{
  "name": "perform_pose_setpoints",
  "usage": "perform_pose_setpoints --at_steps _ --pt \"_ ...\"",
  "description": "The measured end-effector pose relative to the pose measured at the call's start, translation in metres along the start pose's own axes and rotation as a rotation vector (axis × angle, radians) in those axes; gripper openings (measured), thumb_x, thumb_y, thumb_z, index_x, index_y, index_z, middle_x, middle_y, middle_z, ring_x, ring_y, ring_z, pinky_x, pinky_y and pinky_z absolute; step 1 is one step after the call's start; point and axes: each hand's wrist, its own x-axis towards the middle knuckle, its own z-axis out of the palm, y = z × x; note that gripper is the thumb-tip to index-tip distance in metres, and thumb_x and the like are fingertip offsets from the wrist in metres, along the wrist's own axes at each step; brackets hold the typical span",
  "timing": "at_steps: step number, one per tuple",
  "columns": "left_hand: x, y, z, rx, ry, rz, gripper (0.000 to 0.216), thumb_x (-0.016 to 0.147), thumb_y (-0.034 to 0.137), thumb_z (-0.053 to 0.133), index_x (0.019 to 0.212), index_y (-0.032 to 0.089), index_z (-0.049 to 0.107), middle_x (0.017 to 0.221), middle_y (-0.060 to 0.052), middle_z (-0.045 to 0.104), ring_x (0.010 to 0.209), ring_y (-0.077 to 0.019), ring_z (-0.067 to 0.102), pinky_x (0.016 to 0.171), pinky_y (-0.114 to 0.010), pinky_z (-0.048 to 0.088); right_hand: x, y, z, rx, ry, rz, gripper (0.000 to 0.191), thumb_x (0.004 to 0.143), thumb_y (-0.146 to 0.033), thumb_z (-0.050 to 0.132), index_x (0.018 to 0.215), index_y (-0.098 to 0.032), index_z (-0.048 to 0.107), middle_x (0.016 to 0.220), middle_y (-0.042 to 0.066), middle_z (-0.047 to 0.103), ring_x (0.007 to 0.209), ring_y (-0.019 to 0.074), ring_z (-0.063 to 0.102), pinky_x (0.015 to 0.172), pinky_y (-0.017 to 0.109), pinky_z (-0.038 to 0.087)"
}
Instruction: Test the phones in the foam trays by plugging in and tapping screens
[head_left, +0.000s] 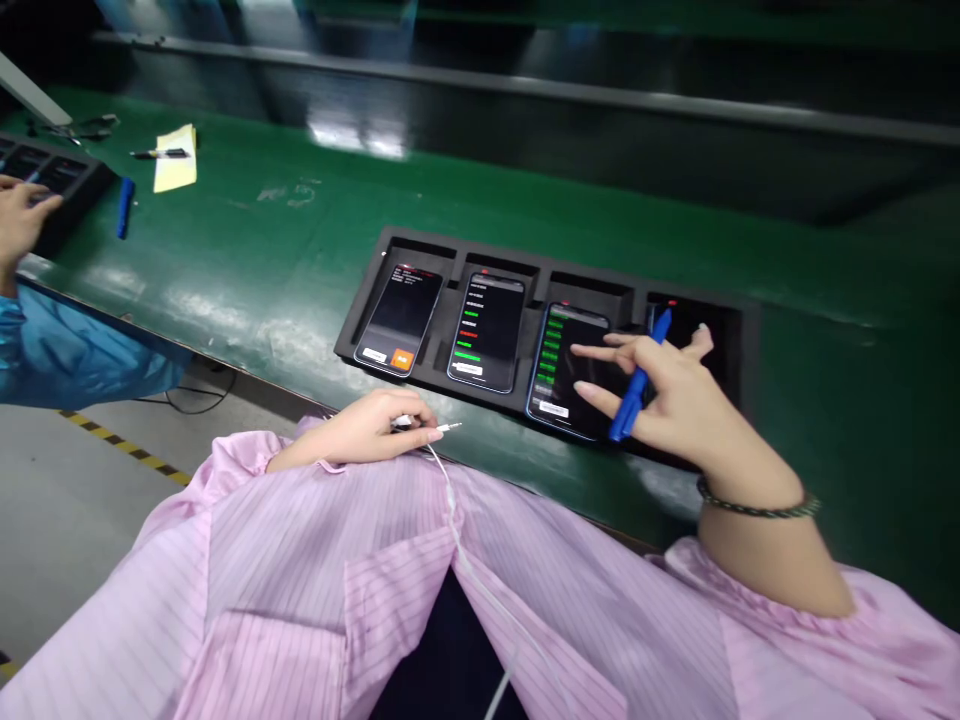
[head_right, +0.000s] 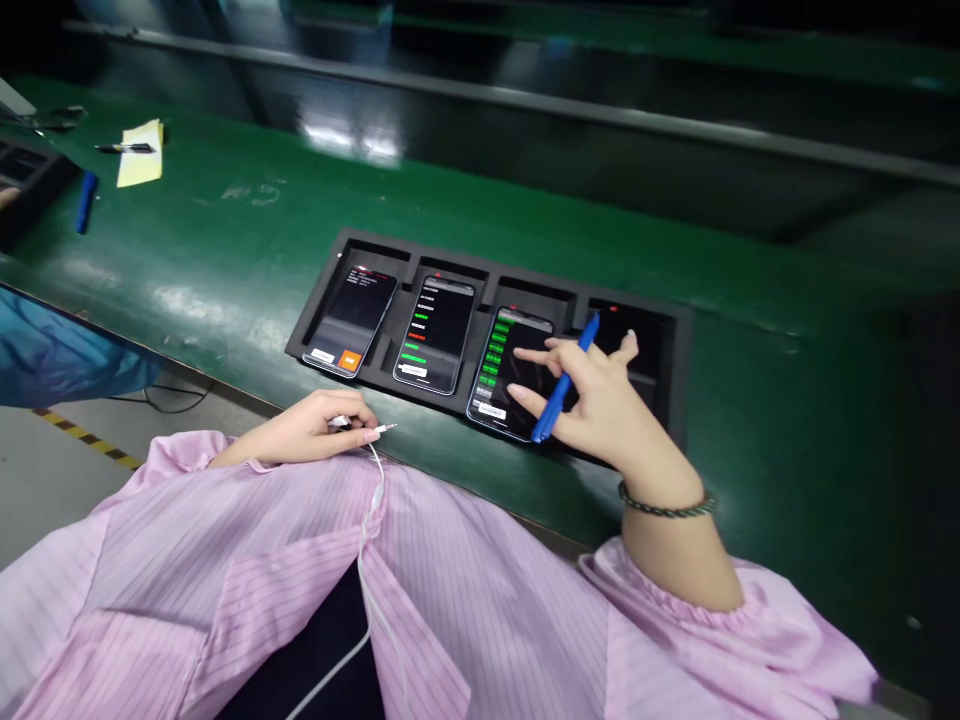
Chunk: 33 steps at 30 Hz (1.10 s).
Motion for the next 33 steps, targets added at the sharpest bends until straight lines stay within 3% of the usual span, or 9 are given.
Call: perform_pose_setpoints --at_steps 4,7,10,15,19,23,28,33 --pt "0.006 0.002 0.005 -0.025 -0.019 -0.03 0.023 0.096 0.034 0.06 0.083 0.017 0.068 0.08 -0.002 0.069 0.075 -0.0143 0.062 0.073 -0.027 0.047 0.012 -0.002 0.007 -0.003 0.064 -0.026 0.04 0.091 -0.06 0.055 0.085 -0.025 0.037 0.11 0.013 0.075 0.119 0.0404 0.063 0.111 0.085 0.01" --pt "0.007 0.003 0.008 -0.048 -0.012 -0.068 0.024 0.096 0.035 0.059 0.082 0.017 0.067 0.08 -0.003 0.069 0.076 -0.0146 0.063 0.075 -0.027 0.047 0.025 -0.012 0.012 0.004 0.008 -0.15 0.04 0.091 -0.064 0.053 0.096 -0.024 0.048 0.11 0.012 0.074 0.119 0.0395 0.062 0.112 0.083 0.012" --pt "0.008 0.004 0.01 -0.066 0.012 -0.093 0.024 0.095 0.035 0.059 0.082 0.017 0.066 0.079 -0.002 0.07 0.075 -0.0145 0.063 0.075 -0.027 0.047 0.038 -0.022 0.022 -0.02 -0.066 -0.248 0.049 0.092 -0.064 0.05 0.112 -0.02 0.058 0.109 0.013 0.071 0.118 0.0389 0.062 0.114 0.083 0.005" --pt "0.008 0.007 0.01 -0.067 0.035 -0.109 0.023 0.094 0.035 0.06 0.082 0.017 0.066 0.08 -0.002 0.07 0.076 -0.0145 0.063 0.077 -0.027 0.048 0.046 -0.026 0.026 -0.018 -0.128 -0.3 0.052 0.094 -0.063 0.048 0.119 -0.02 0.061 0.109 0.012 0.07 0.12 0.0387 0.06 0.115 0.081 0.011" --pt "0.007 0.007 0.009 -0.058 0.029 -0.133 0.025 0.095 0.037 0.059 0.081 0.017 0.065 0.081 -0.003 0.07 0.076 -0.015 0.062 0.077 -0.028 0.048 0.029 -0.022 0.002 0.007 -0.034 -0.259 0.045 0.093 -0.059 0.053 0.121 -0.024 0.059 0.108 0.01 0.071 0.124 0.0389 0.06 0.12 0.076 0.005" --pt "0.008 0.004 0.008 -0.041 0.021 -0.163 0.027 0.094 0.039 0.06 0.079 0.017 0.064 0.08 -0.002 0.069 0.075 -0.015 0.061 0.075 -0.028 0.048 -0.003 -0.018 -0.016 0.036 0.063 -0.125 0.031 0.091 -0.053 0.059 0.11 -0.028 0.06 0.101 0.008 0.074 0.12 0.0385 0.063 0.123 0.07 0.011" --pt "0.012 0.003 0.009 -0.064 -0.007 -0.175 0.026 0.094 0.037 0.06 0.078 0.017 0.064 0.081 -0.002 0.069 0.076 -0.0145 0.062 0.075 -0.027 0.047 -0.033 -0.024 -0.007 0.086 0.105 -0.109 0.017 0.089 -0.04 0.064 0.089 -0.027 0.053 0.1 0.004 0.076 0.112 0.0348 0.068 0.12 0.07 0.023" --pt "0.013 0.003 0.01 -0.052 -0.026 -0.171 0.027 0.095 0.038 0.059 0.08 0.017 0.065 0.081 -0.002 0.07 0.075 -0.015 0.062 0.075 -0.028 0.048 -0.035 -0.027 0.003 0.072 0.135 -0.141 0.015 0.089 -0.037 0.065 0.093 -0.026 0.056 0.102 0.003 0.075 0.111 0.0341 0.068 0.119 0.072 0.022"
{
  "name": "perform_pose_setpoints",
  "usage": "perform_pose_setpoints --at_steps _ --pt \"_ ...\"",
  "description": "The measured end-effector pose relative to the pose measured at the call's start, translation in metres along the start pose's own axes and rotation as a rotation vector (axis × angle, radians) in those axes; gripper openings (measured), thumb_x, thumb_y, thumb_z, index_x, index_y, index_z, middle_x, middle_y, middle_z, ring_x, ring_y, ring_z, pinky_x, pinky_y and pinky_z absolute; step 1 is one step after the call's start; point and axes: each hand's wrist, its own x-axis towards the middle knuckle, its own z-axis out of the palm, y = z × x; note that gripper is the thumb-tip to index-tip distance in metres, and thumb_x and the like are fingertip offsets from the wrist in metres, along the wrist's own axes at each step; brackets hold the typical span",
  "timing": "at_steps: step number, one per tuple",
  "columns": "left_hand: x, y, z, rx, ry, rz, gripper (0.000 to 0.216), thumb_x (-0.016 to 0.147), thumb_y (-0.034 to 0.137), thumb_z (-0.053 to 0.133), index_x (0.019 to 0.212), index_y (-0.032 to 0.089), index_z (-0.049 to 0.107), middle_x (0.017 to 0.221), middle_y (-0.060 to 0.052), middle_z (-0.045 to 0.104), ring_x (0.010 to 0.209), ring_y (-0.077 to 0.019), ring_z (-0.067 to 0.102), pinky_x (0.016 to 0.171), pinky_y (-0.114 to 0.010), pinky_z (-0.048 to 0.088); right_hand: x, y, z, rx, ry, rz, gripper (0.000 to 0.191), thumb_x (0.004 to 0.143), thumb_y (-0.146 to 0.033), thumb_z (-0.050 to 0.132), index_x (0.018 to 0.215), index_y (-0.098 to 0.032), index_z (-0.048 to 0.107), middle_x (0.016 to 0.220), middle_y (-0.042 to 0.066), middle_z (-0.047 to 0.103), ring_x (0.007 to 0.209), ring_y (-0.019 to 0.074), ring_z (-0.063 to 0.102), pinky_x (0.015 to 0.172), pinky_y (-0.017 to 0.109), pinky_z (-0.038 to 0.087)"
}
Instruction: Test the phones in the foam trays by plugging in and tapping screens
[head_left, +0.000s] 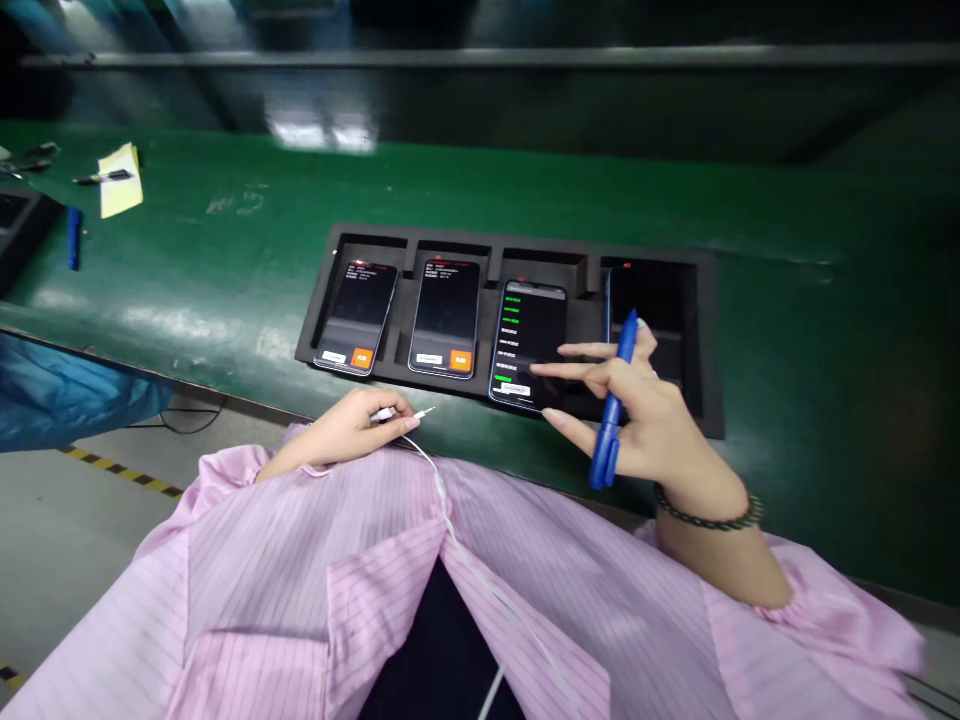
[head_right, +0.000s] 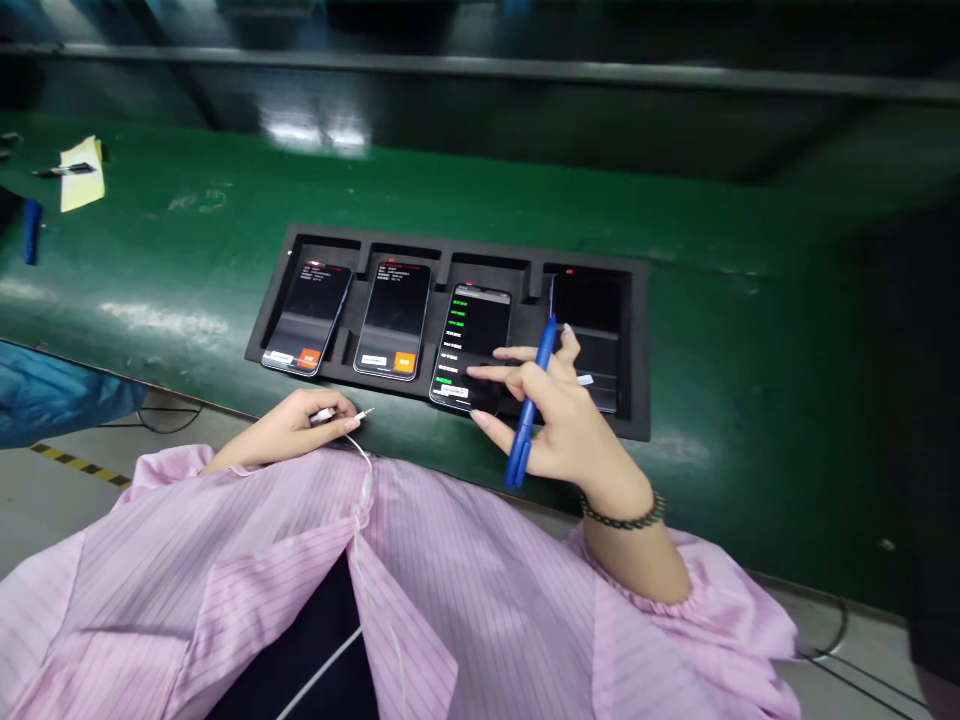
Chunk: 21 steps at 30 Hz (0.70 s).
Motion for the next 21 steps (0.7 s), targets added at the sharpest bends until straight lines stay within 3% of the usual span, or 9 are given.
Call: perform_pose_setpoints --at_steps 6,14,21 --pt "-0.004 0.0 0.0 -0.006 0.027 -0.003 0.027 0.094 0.04 0.059 0.079 0.017 0.064 0.079 -0.002 0.069 0.075 -0.015 0.061 0.076 -0.028 0.048 0.003 0.004 0.001 -0.016 -0.012 0.024 0.017 0.09 -0.042 0.063 0.096 -0.027 0.056 0.097 0.004 0.075 0.109 0.0341 0.069 0.117 0.072 0.026" --pt "-0.007 -0.002 0.001 -0.016 0.031 -0.01 0.025 0.094 0.038 0.059 0.079 0.018 0.063 0.079 -0.001 0.068 0.076 -0.0151 0.061 0.076 -0.028 0.047 0.004 0.015 0.008 -0.073 -0.041 0.123 0.032 0.093 -0.048 0.057 0.081 -0.025 0.038 0.109 0.008 0.075 0.116 0.0372 0.064 0.114 0.08 0.015" --pt "-0.007 -0.001 0.001 -0.029 0.031 -0.012 0.025 0.093 0.038 0.059 0.08 0.018 0.064 0.079 -0.001 0.068 0.075 -0.0144 0.061 0.075 -0.027 0.046 0.004 0.011 0.007 -0.06 -0.01 0.093 0.026 0.092 -0.046 0.059 0.086 -0.025 0.045 0.109 0.008 0.074 0.116 0.0368 0.064 0.115 0.079 0.015"
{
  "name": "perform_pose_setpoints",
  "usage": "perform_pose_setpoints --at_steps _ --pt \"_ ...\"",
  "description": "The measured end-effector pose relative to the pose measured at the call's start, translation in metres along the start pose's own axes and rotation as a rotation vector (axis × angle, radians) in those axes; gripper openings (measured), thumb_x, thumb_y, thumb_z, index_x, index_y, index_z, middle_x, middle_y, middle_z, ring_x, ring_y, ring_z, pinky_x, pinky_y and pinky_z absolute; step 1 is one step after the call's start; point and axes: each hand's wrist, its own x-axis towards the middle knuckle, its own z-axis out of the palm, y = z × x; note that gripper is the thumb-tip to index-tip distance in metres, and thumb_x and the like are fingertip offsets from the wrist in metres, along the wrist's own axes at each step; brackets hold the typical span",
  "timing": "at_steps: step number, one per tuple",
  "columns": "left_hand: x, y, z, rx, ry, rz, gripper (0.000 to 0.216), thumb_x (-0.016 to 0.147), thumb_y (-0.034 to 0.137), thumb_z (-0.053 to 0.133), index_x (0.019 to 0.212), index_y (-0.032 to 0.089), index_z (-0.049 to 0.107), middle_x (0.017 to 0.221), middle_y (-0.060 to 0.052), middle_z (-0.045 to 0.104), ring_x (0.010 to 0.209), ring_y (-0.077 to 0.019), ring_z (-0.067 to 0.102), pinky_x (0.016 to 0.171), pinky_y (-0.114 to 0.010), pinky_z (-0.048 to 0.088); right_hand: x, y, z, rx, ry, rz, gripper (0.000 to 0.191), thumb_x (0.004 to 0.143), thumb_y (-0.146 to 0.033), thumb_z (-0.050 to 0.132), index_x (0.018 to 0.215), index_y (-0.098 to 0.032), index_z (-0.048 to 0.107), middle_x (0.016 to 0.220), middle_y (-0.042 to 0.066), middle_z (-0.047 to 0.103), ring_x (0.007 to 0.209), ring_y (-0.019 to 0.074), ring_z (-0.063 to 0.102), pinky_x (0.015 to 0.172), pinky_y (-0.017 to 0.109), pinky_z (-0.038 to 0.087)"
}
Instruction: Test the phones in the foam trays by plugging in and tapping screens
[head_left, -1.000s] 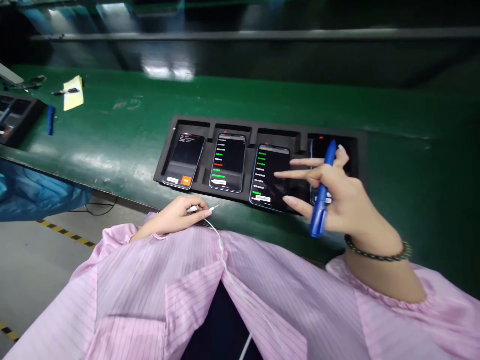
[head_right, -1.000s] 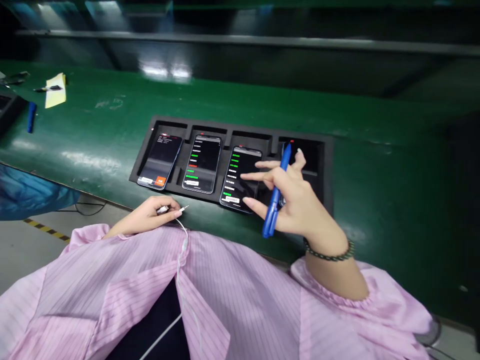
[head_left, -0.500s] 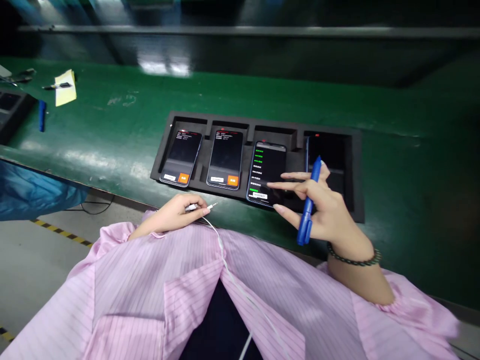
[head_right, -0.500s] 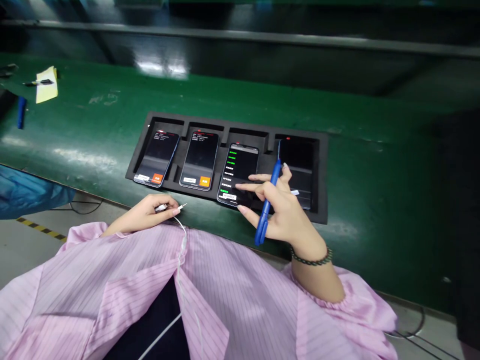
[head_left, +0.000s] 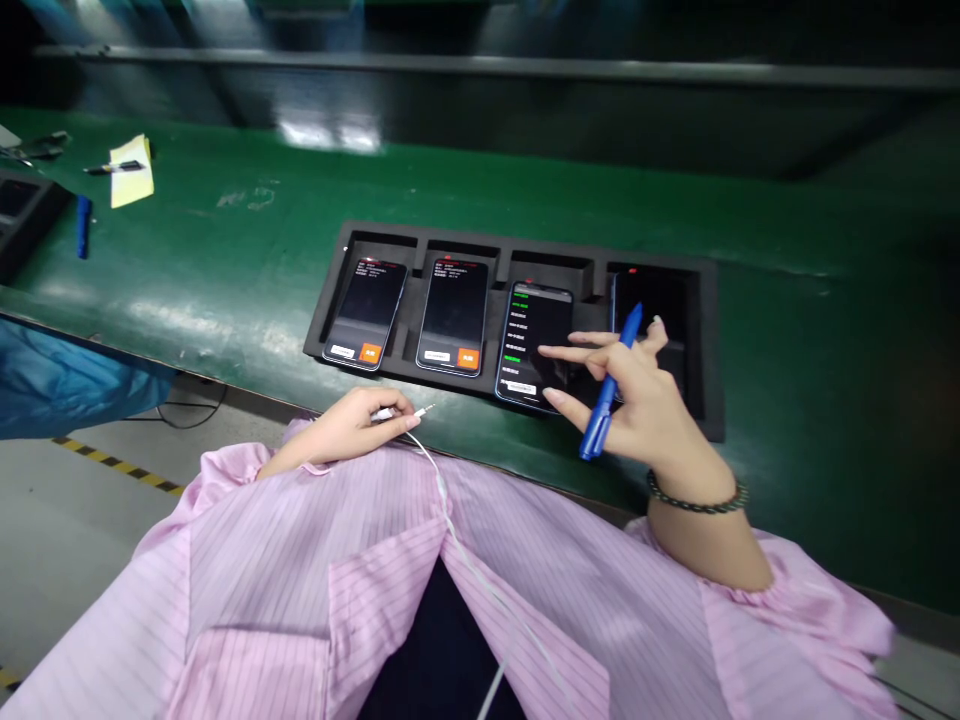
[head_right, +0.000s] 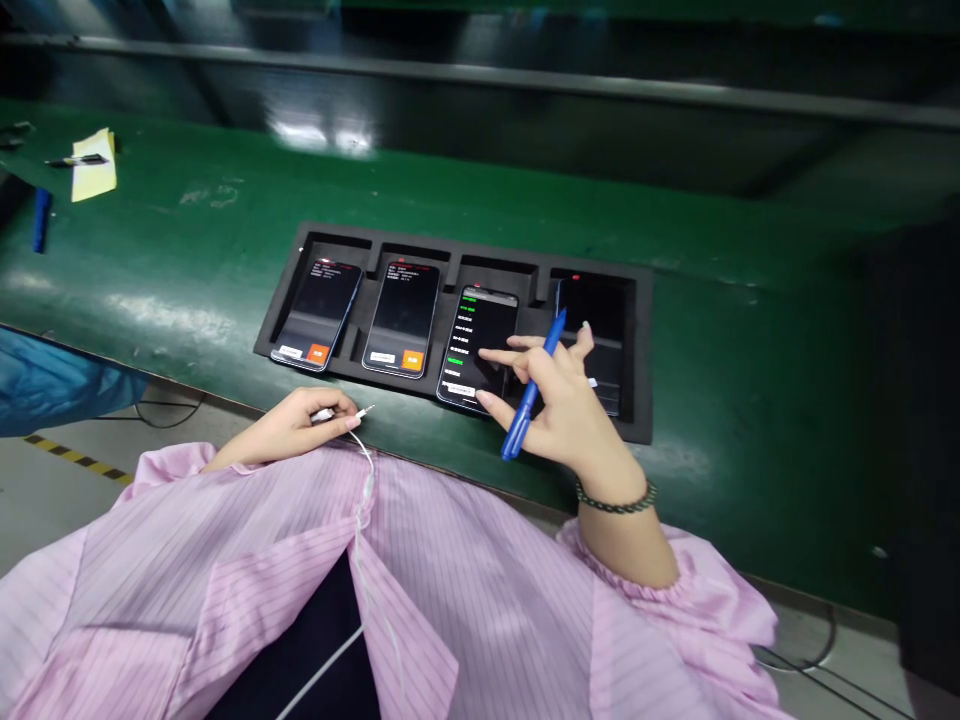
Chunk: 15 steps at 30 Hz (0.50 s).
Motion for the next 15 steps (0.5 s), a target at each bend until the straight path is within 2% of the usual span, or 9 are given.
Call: perform_pose_setpoints --at_steps 4,6,10,12,15 --pt "-0.001 -0.004 0.0 0.006 0.006 0.004 0.025 0.093 0.039 0.059 0.081 0.017 0.065 0.079 -0.001 0.068 0.075 -0.0146 0.061 0.074 -0.027 0.046 0.0 -0.01 -0.002 0.008 -0.026 -0.077 0.016 0.093 -0.041 0.059 0.092 -0.027 0.051 0.103 0.006 0.074 0.114 0.0347 0.066 0.117 0.072 0.023" --pt "-0.001 -0.005 0.0 0.008 0.008 0.007 0.026 0.093 0.039 0.059 0.081 0.017 0.065 0.079 -0.001 0.068 0.075 -0.0147 0.061 0.074 -0.027 0.046 0.0 -0.012 0.0 0.029 -0.019 -0.113 0.014 0.092 -0.039 0.061 0.098 -0.027 0.056 0.095 0.004 0.073 0.111 0.0329 0.068 0.119 0.07 0.023" --pt "-0.001 -0.005 0.0 0.004 0.006 -0.004 0.027 0.093 0.041 0.059 0.081 0.017 0.065 0.08 -0.001 0.069 0.075 -0.015 0.061 0.075 -0.028 0.046 -0.001 -0.008 0.008 0.046 0.007 -0.125 0.023 0.091 -0.041 0.063 0.107 -0.025 0.064 0.076 -0.001 0.064 0.106 0.0298 0.07 0.123 0.065 0.017" --pt "-0.001 -0.005 0.0 0.002 0.007 -0.009 0.027 0.093 0.041 0.059 0.081 0.017 0.065 0.08 -0.001 0.068 0.075 -0.015 0.061 0.075 -0.028 0.046 0.0 -0.004 0.011 0.05 0.01 -0.096 0.02 0.091 -0.043 0.063 0.099 -0.024 0.062 0.079 0.001 0.066 0.107 0.0305 0.069 0.122 0.067 0.015" --pt "-0.001 -0.004 0.0 -0.004 0.006 -0.01 0.027 0.092 0.041 0.059 0.081 0.017 0.065 0.08 -0.001 0.068 0.075 -0.015 0.06 0.075 -0.028 0.046 0.001 0.001 0.013 0.06 0.027 -0.049 0.025 0.092 -0.044 0.063 0.085 -0.025 0.049 0.093 0.005 0.074 0.109 0.0321 0.068 0.119 0.072 0.013"
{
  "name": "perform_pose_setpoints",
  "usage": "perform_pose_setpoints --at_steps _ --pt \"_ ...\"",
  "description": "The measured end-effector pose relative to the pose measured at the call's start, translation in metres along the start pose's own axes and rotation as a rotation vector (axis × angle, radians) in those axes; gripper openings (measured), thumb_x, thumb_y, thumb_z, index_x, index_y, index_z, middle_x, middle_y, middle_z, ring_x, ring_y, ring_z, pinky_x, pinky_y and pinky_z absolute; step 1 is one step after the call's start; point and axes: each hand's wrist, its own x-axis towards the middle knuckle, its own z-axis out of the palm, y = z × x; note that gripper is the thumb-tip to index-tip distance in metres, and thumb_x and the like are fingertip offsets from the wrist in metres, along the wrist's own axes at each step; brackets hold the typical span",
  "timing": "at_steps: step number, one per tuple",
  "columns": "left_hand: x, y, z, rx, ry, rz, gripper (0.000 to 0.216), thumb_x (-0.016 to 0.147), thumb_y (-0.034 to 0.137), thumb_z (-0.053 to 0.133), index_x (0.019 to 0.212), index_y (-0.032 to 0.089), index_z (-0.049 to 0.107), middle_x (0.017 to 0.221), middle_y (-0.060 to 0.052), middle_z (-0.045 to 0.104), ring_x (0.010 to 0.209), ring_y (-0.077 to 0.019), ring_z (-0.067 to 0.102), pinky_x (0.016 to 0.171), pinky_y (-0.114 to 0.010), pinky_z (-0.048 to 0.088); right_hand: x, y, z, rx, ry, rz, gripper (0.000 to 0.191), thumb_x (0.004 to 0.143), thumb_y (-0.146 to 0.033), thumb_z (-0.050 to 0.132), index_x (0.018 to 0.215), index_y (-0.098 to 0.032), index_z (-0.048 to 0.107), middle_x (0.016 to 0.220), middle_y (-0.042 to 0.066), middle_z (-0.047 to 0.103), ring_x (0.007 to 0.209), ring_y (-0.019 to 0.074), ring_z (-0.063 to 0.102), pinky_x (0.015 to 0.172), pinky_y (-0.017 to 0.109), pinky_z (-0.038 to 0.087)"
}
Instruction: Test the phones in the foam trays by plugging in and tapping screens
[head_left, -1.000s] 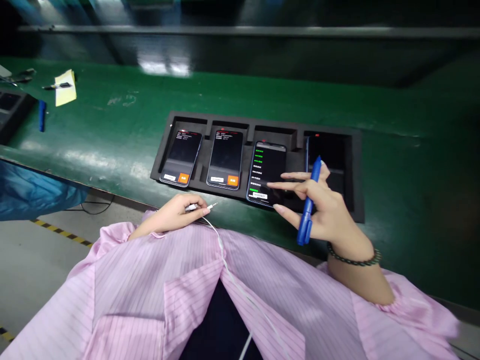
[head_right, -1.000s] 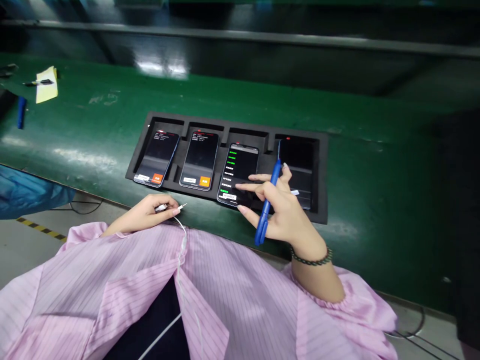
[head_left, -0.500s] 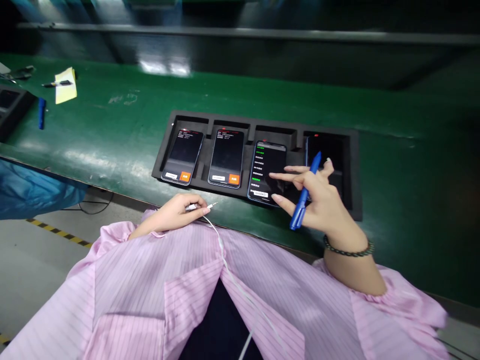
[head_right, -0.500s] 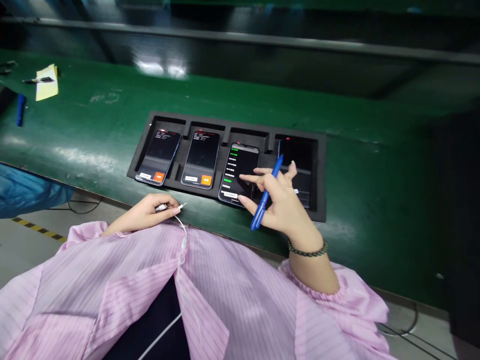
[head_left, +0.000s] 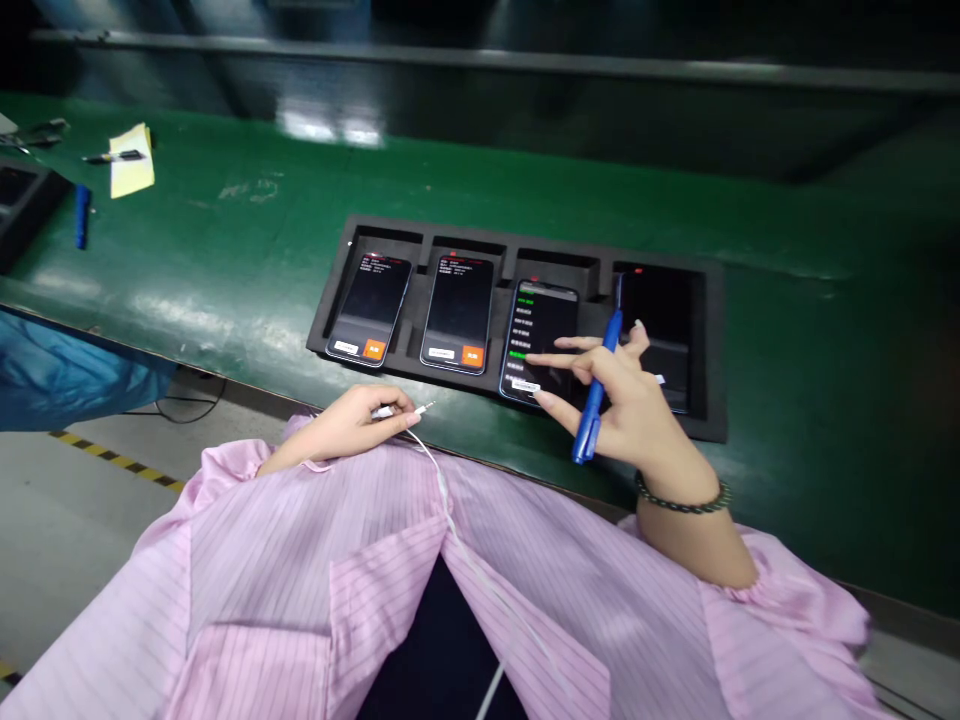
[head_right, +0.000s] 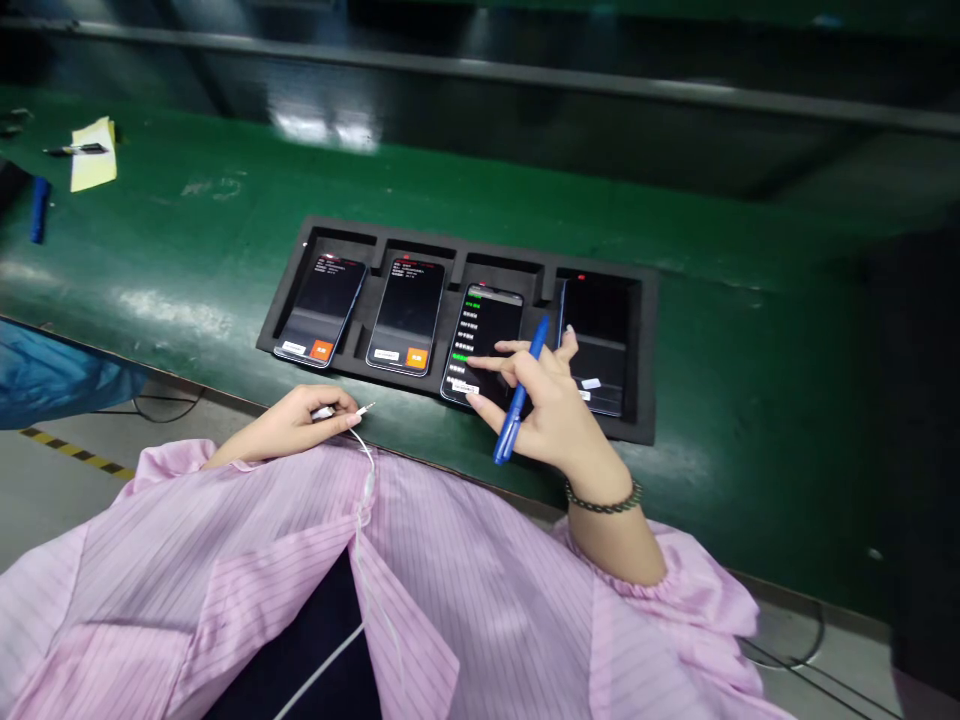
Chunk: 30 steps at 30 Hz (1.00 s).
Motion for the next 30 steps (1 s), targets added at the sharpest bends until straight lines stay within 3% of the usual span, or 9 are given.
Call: perform_pose_setpoints --at_steps 4,11,15,19,22,25,28,30 --pt "-0.001 0.001 0.0 -0.008 0.005 0.002 0.028 0.092 0.041 0.059 0.08 0.017 0.065 0.078 -0.001 0.068 0.074 -0.0148 0.06 0.074 -0.028 0.046 0.001 -0.001 0.0 -0.006 0.017 0.006 0.028 0.091 -0.044 0.065 0.084 -0.025 0.044 0.095 0.004 0.074 0.108 0.032 0.068 0.119 0.073 0.013" --pt "0.0 0.0 0.0 -0.004 0.013 0.029 0.026 0.092 0.038 0.059 0.08 0.017 0.066 0.078 -0.001 0.069 0.074 -0.0149 0.061 0.074 -0.028 0.047 0.001 -0.008 -0.002 0.006 0.044 -0.067 0.018 0.089 -0.039 0.066 0.089 -0.025 0.054 0.084 0.001 0.071 0.102 0.0305 0.071 0.12 0.071 0.018" --pt "-0.003 0.001 -0.001 0.004 0.037 0.083 0.022 0.093 0.034 0.061 0.08 0.017 0.067 0.077 -0.001 0.07 0.072 -0.014 0.063 0.073 -0.027 0.048 0.007 -0.029 -0.004 0.135 0.081 -0.153 0.032 0.089 -0.024 0.068 0.076 -0.025 0.039 0.093 0.003 0.076 0.099 0.0289 0.072 0.106 0.063 0.045" --pt "-0.012 0.014 -0.001 0.032 0.11 0.249 0.019 0.095 0.029 0.064 0.083 0.016 0.07 0.075 -0.002 0.071 0.067 -0.0126 0.063 0.067 -0.024 0.049 0.023 -0.067 0.014 0.299 -0.04 -0.211 0.014 0.095 -0.031 0.067 0.099 -0.025 0.056 0.104 0.005 0.075 0.099 0.0237 0.072 0.092 0.046 0.059" --pt "-0.02 0.024 -0.002 0.051 0.214 0.434 0.015 0.095 0.027 0.067 0.087 0.015 0.072 0.074 -0.003 0.073 0.062 -0.0112 0.062 0.062 -0.022 0.049 0.039 -0.091 0.041 0.423 -0.199 -0.23 0.03 0.098 -0.044 0.063 0.115 -0.021 0.058 0.104 0.006 0.074 0.092 0.0182 0.072 0.082 0.032 0.061" --pt "-0.025 0.028 -0.002 0.07 0.256 0.544 0.014 0.094 0.026 0.068 0.09 0.016 0.075 0.071 -0.003 0.072 0.056 -0.0095 0.06 0.056 -0.021 0.047 0.049 -0.103 0.062 0.532 -0.252 -0.263 0.023 0.103 -0.042 0.054 0.106 -0.02 0.062 0.092 0.003 0.073 0.082 0.0145 0.071 0.073 0.026 0.058" --pt "-0.029 0.024 -0.004 0.009 0.287 0.502 0.012 0.091 0.027 0.072 0.087 0.017 0.076 0.062 0.001 0.065 0.051 -0.0085 0.054 0.052 -0.021 0.043 0.052 -0.105 0.071 0.565 -0.213 -0.278 0.021 0.104 -0.03 0.052 0.091 -0.02 0.066 0.079 0.001 0.071 0.073 0.0132 0.068 0.069 0.024 0.055" --pt "-0.03 0.018 -0.006 -0.121 0.366 0.371 0.011 0.087 0.027 0.075 0.09 0.017 0.073 0.057 0.004 0.055 0.049 -0.007 0.047 0.049 -0.02 0.038 0.052 -0.105 0.071 0.54 -0.195 -0.224 0.024 0.103 -0.027 0.054 0.084 -0.02 0.066 0.073 0.0 0.068 0.067 0.0125 0.064 0.063 0.024 0.052"
